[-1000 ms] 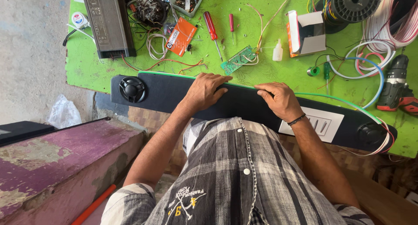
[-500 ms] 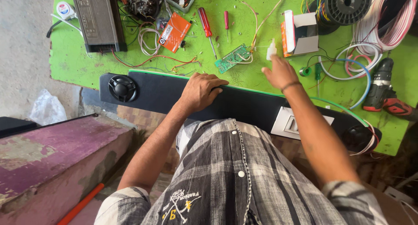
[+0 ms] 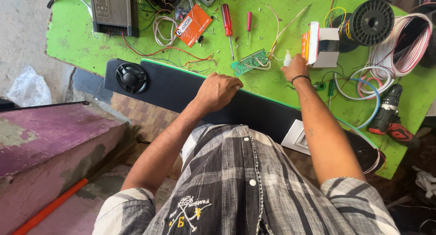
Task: The person applies glue from a small white bottle along the edge of a black speaker enclosure where a green LED strip is placed. They repeatedly pick up the glue bottle, apply glue in short segments, and press the strip into place along the enclosure's edge.
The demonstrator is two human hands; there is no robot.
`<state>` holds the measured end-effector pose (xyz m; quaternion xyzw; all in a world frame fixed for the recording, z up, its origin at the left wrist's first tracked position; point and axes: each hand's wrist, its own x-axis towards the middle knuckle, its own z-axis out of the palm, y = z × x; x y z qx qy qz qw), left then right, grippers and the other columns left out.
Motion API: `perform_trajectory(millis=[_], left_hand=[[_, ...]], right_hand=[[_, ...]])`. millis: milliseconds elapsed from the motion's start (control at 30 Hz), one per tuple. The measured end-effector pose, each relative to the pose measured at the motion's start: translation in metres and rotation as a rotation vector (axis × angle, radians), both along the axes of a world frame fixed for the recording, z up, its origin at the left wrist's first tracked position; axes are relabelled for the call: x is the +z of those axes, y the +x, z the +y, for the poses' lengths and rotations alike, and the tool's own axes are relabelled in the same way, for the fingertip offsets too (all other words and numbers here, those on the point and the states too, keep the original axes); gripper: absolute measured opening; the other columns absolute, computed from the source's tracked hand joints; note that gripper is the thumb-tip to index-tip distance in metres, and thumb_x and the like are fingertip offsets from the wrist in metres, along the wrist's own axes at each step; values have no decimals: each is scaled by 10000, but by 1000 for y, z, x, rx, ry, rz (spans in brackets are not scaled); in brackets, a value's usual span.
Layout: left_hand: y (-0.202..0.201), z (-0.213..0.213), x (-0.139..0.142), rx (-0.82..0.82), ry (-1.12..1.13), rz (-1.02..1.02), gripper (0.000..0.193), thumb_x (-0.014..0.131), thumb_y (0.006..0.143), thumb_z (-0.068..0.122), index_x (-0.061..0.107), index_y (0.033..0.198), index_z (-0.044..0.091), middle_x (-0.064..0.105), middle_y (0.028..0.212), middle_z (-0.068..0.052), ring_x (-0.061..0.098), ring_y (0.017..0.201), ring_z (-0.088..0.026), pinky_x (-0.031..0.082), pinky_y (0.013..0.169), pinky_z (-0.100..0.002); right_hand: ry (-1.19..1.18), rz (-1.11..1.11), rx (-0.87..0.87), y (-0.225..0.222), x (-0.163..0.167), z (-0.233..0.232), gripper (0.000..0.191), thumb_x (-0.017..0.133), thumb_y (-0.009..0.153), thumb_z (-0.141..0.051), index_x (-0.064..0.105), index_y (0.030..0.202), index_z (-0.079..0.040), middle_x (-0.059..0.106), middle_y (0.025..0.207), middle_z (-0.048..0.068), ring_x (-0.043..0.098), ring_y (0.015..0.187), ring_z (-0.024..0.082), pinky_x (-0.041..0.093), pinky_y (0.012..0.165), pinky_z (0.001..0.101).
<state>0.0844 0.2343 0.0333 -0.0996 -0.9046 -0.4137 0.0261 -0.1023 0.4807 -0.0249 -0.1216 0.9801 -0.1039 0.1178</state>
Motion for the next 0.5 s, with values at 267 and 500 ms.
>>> perform_trajectory(millis=[267, 500], left_hand=[[-1, 3, 0, 26, -25, 6, 167, 602, 934, 173, 745, 950, 90, 756, 859, -108, 716, 806, -316, 543, 740, -467], [-4, 2, 0, 22, -45, -22, 173, 591, 940, 177, 743, 965, 97, 750, 829, -107, 714, 788, -315, 535, 741, -474]], right_hand=[[-311, -124, 64, 34, 21, 25, 535, 833, 823, -225, 563, 1194, 49, 706, 1087, 236, 710, 982, 348, 562, 847, 425], [-585, -75, -102, 72, 54, 32, 450, 729, 907, -106, 523, 1278, 41, 700, 1195, 167, 722, 1009, 225, 587, 854, 351]])
